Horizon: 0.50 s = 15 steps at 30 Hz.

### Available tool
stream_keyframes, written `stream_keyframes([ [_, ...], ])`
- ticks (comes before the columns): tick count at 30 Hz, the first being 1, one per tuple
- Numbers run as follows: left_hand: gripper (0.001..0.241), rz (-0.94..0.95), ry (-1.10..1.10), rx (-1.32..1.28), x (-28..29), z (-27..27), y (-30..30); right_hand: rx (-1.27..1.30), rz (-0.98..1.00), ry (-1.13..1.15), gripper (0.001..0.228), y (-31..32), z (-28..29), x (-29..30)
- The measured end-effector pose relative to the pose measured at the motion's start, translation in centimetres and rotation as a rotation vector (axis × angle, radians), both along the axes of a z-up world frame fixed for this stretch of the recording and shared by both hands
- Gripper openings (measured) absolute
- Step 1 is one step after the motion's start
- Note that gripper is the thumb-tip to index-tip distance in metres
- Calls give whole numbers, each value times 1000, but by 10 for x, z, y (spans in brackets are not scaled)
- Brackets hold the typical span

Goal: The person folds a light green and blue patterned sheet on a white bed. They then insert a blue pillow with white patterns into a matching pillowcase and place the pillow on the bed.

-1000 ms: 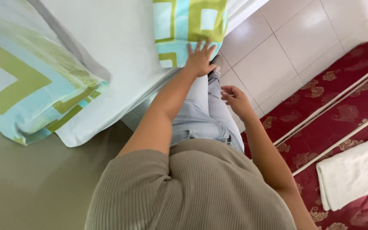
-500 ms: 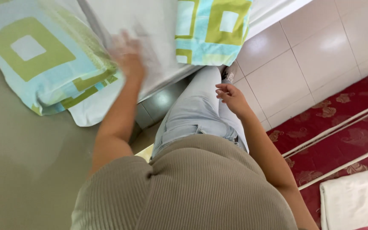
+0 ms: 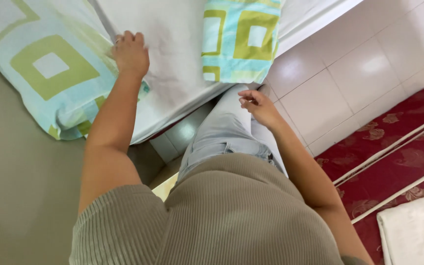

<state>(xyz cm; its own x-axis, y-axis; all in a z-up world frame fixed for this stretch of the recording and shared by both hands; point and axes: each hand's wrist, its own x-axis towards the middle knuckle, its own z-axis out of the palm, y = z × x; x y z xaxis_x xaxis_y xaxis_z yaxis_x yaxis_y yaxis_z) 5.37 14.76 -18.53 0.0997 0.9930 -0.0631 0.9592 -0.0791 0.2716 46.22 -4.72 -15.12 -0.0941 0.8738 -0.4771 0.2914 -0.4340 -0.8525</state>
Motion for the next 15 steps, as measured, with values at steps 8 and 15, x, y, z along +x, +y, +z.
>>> stream_keyframes([
  [8,39,25,677,-179,-68,-77,1,-23,-69,-10,35,-29,-15,28],
  [15,22,-179,198,303,-28,-26,2,95,107,-60,36,12,-3,-19],
])
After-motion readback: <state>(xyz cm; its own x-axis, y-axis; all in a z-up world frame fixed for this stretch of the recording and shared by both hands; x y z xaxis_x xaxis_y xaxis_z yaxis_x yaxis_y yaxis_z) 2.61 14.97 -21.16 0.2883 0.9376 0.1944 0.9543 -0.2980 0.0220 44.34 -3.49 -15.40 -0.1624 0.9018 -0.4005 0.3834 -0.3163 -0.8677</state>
